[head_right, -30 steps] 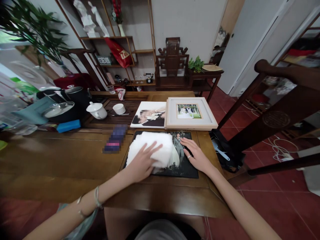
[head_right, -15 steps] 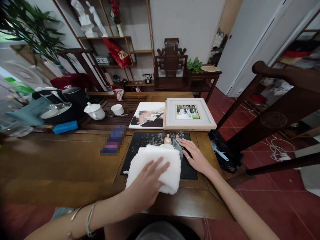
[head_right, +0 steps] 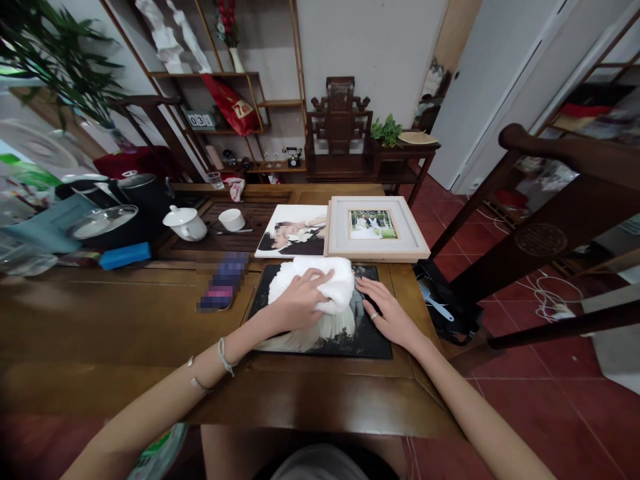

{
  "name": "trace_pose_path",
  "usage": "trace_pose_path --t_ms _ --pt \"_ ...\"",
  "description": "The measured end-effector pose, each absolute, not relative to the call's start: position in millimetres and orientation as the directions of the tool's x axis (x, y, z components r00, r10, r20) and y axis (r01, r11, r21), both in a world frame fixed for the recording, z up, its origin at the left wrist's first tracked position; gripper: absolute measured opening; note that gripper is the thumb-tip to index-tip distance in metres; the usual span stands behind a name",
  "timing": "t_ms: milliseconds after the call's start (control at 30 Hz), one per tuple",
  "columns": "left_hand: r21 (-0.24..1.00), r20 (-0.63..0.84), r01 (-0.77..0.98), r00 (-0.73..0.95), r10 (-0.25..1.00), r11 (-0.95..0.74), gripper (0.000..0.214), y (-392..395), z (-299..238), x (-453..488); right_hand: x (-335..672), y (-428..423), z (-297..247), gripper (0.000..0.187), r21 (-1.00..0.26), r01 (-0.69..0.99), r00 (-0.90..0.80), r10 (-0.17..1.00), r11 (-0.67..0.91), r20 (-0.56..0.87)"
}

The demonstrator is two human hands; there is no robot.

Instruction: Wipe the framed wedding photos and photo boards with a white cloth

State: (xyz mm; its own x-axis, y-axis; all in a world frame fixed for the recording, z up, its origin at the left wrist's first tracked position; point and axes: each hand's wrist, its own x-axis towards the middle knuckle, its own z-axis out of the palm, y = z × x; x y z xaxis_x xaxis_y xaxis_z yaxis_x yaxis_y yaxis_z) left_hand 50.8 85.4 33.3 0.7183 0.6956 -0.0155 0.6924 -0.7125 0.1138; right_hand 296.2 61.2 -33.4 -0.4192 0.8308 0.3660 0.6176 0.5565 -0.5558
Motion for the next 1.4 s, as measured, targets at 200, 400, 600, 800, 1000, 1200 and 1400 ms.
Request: trace_pose_path --t_ms 200,400,600,800,1000,1200,1400 --pt "0.082 -0.085 0.607 0.794 0.602 -0.79 0.025 20.0 38.7 51.8 295.1 61.4 -33.9 0.038 -0.565 0.606 -0.421 0.828 0.56 0.37" --pt "0.105 -0.112 0.503 0.863 0.493 -0.858 0.026 -23.8 42.2 47.7 296.3 60.4 -33.2 0.039 -0.582 0.594 -0.429 0.831 0.556 0.355" --pt "0.151 -0.055 0.667 0.742 0.668 -0.729 0.029 45.5 36.2 48.2 297.0 61.5 -34.2 0.038 -0.569 0.608 -0.43 0.832 0.554 0.351" --pt "-0.048 -0.037 0.674 0.736 0.676 -0.737 0.026 25.0 20.8 73.3 297.1 61.3 -33.7 0.041 -0.56 0.603 -0.435 0.822 0.568 0.367" --pt "-0.075 0.038 0.561 0.828 0.56 -0.824 0.026 -45.2 15.8 85.2 297.8 60.6 -31.4 0.041 -0.595 0.569 -0.45 0.821 0.567 0.352" --pt "-0.061 -0.026 0.703 0.708 0.705 -0.708 0.028 2.6 20.8 75.3 297.5 61.6 -34.7 0.04 -0.579 0.586 -0.442 0.823 0.567 0.357" --pt "-0.141 0.058 0.724 0.687 0.724 -0.676 0.03 0.7 4.9 88.8 296.4 62.0 -34.3 0.039 -0.572 0.587 -0.43 0.819 0.573 0.38"
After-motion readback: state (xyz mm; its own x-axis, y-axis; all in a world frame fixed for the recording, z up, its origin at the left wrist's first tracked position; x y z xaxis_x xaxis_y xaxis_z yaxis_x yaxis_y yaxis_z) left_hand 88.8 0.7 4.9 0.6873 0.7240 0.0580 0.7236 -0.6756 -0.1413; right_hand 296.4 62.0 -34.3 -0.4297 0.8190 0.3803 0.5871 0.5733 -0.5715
